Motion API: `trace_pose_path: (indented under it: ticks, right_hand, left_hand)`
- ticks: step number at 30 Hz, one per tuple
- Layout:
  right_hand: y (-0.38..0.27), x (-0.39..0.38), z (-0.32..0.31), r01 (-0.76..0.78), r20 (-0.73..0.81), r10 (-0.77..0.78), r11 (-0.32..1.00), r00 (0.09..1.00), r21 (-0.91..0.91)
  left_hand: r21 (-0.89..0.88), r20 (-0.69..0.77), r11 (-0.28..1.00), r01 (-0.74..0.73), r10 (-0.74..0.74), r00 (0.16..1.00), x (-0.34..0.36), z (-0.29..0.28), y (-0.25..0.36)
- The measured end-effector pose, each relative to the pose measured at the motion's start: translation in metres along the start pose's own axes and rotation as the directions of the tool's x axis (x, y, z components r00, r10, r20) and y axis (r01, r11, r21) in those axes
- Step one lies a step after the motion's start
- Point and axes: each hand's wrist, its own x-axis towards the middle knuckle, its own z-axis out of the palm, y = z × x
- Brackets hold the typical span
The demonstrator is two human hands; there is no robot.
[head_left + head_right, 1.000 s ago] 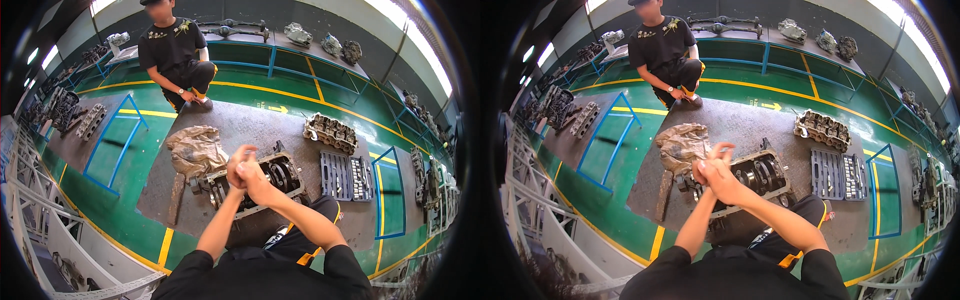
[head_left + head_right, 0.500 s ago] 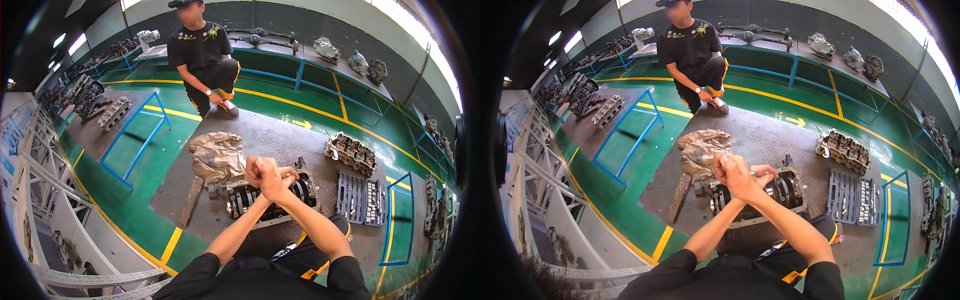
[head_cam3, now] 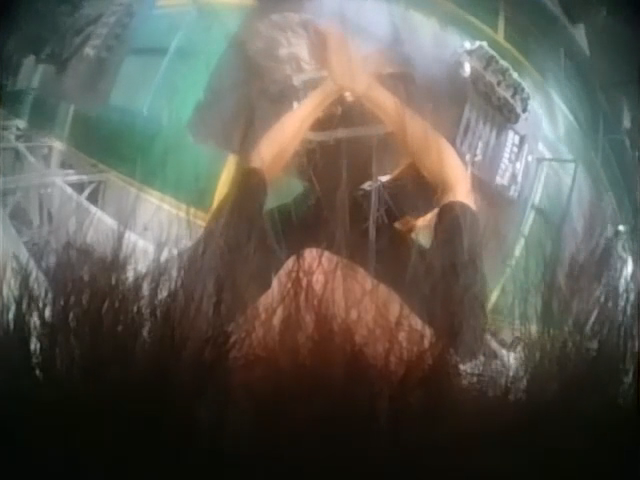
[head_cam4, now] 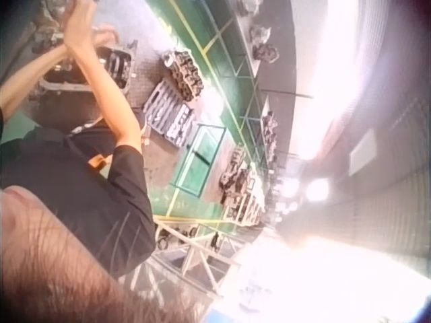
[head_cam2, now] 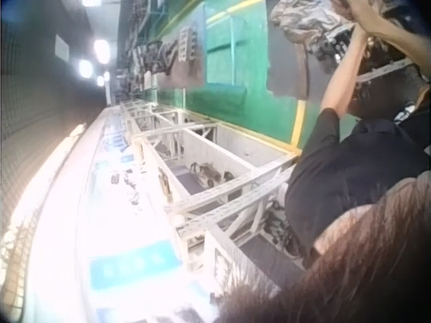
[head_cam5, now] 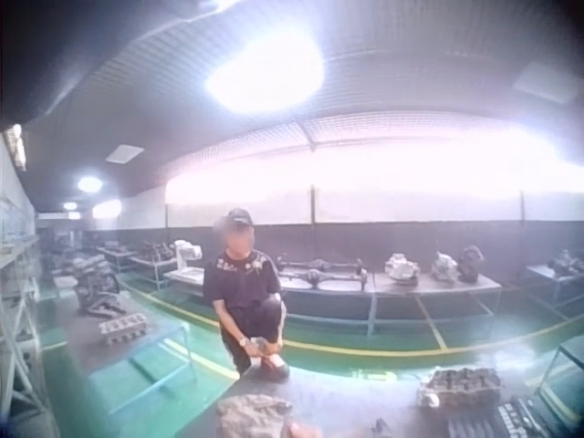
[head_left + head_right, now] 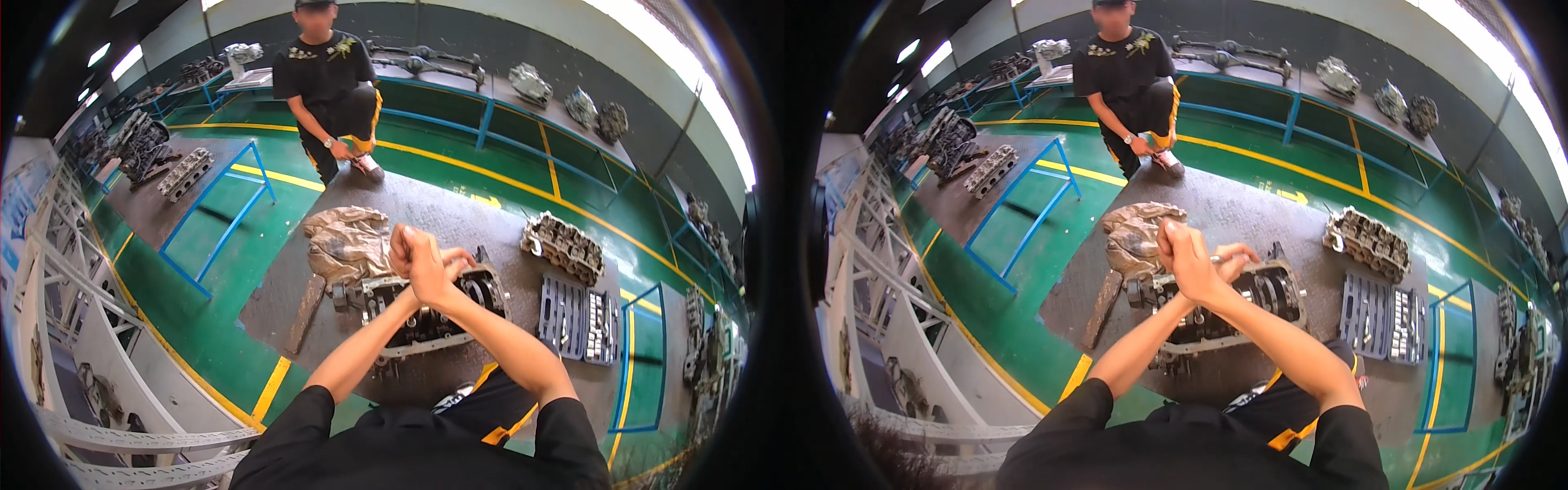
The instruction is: The person is using a socket wrench to tighten or loosen bolts on an engine block crankshaft.
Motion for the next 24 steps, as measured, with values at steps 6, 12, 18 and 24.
trace_pose_path:
  ticks: [6,12,18,24]
  right_hand:
    - [-0.065,0.011,0.005,0.236,-0.119,-0.278,0.930,0.953,-0.281]
    - [-0.113,0.007,-0.052,0.085,-0.262,-0.091,0.996,0.961,-0.032]
    - [-0.085,0.000,-0.096,0.122,-0.383,-0.200,0.968,0.902,-0.219]
    - [-0.066,0.012,-0.124,0.210,-0.361,-0.299,0.941,0.883,-0.265]
  left_hand:
    - [-0.047,-0.233,0.976,-0.211,0.195,0.953,0.039,-0.021,0.028]
    - [-0.328,-0.317,0.920,-0.216,0.108,0.942,0.035,-0.016,0.064]
    - [-0.314,-0.242,0.948,-0.049,-0.031,0.970,0.001,0.017,0.039]
    - [-0.338,-0.364,0.922,-0.190,0.059,0.930,0.019,0.041,0.012]
